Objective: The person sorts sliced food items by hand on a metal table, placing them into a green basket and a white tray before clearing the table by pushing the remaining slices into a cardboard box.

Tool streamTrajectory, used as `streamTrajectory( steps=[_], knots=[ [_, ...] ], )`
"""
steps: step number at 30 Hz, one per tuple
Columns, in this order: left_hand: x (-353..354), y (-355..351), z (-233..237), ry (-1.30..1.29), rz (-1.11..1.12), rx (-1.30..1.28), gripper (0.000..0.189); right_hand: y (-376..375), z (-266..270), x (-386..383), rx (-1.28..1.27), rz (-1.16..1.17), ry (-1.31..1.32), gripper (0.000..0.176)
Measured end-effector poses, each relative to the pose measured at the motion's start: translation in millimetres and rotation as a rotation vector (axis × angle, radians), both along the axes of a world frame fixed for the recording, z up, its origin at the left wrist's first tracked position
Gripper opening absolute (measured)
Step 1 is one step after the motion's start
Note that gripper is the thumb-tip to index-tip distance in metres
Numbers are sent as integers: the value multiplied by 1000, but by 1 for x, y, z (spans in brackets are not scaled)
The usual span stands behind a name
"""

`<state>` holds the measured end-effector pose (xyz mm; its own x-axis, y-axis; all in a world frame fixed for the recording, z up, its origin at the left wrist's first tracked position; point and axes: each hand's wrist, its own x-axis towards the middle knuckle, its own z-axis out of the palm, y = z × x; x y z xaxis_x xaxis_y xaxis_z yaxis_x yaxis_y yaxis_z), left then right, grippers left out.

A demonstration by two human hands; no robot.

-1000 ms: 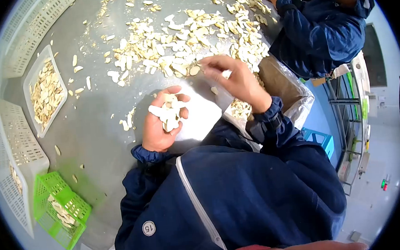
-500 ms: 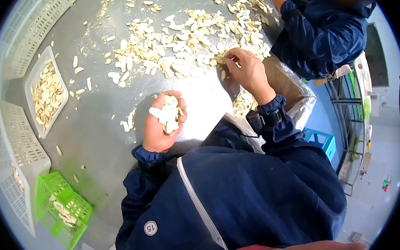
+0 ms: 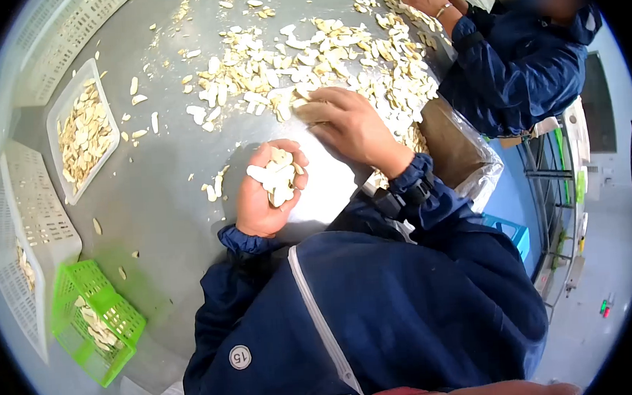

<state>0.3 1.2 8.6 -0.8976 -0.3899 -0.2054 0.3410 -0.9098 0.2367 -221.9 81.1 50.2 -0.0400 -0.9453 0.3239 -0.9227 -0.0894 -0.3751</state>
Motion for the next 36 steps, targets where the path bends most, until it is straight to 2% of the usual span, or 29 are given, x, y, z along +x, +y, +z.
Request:
streamTrajectory(
  steps=[2, 4, 5, 7, 9, 11, 12, 14, 15, 16, 17, 19, 21, 22, 25, 27, 29, 30, 32, 33, 34, 35, 36],
  knots=[
    [0, 0, -2, 49, 17, 17, 43, 14, -7, -24, -8, -154, -39, 32],
    [1, -1, -3, 85, 28, 21, 41, 25, 4, -32, -85, -330, 175, 30],
    [2, -3, -3, 99, 35, 16, 40, 29, 12, -31, -96, -337, 199, 26],
    [1, -4, 3, 102, 73, 24, 35, 30, 11, -23, 13, -264, -11, 24],
    [-4, -1, 0, -23, 92, 71, 31, 21, 14, -1, 38, -135, -134, 24],
    [-6, 4, 13, -236, 203, 146, 24, 6, 13, 24, 30, -89, -72, 25],
    [-4, 5, 5, -207, 229, -75, 19, 0, 8, 33, 22, -60, -56, 23],
    [-3, 11, -11, -76, 394, -783, 31, -6, -4, 38, 59, -78, -19, 25],
    [-4, 9, -8, -44, 386, -862, 42, -7, -5, 38, 123, -122, -32, 25],
    [10, 3, 6, -61, 232, -792, 43, -7, -1, 40, 127, -111, -91, 23],
    [13, 2, 12, -48, 243, -838, 44, -7, 3, 39, 200, -140, -105, 20],
    [3, -1, -10, 117, 117, -321, 52, -6, 0, 41, 171, -145, -158, 17],
    [0, -3, -24, 274, 38, 11, 52, -2, 3, 48, 131, -134, -170, 15],
    [0, -2, -25, 296, 47, 39, 47, 1, 3, 50, 116, -122, -155, 14],
    [8, -3, -7, 152, 324, -152, 33, 2, -9, 58, -3, -17, -100, 12],
    [20, -5, 14, -91, 740, -732, 33, 2, -13, 62, -71, 51, -134, 13],
    [57, -58, 43, -49, 1032, -970, 31, 4, -13, 63, -40, 39, -219, 13],
    [88, -101, 62, 108, 1064, -926, 31, 5, -13, 63, -26, 32, -260, 13],
    [168, -170, 103, 544, 969, -632, 36, 5, -10, 61, -30, 45, -248, 13],
    [204, -182, 135, 766, 869, -332, 47, 7, -9, 61, -29, 50, -243, 12],
    [223, -177, 177, 706, 1152, -191, 65, 8, -9, 61, -37, 52, -257, 12],
    [249, -206, 171, 757, 1264, -304, 77, 8, -10, 60, -43, 58, -271, 13],
    [251, -202, 168, 700, 1297, -283, 77, 6, -10, 61, -53, 66, -284, 13]
  ],
)
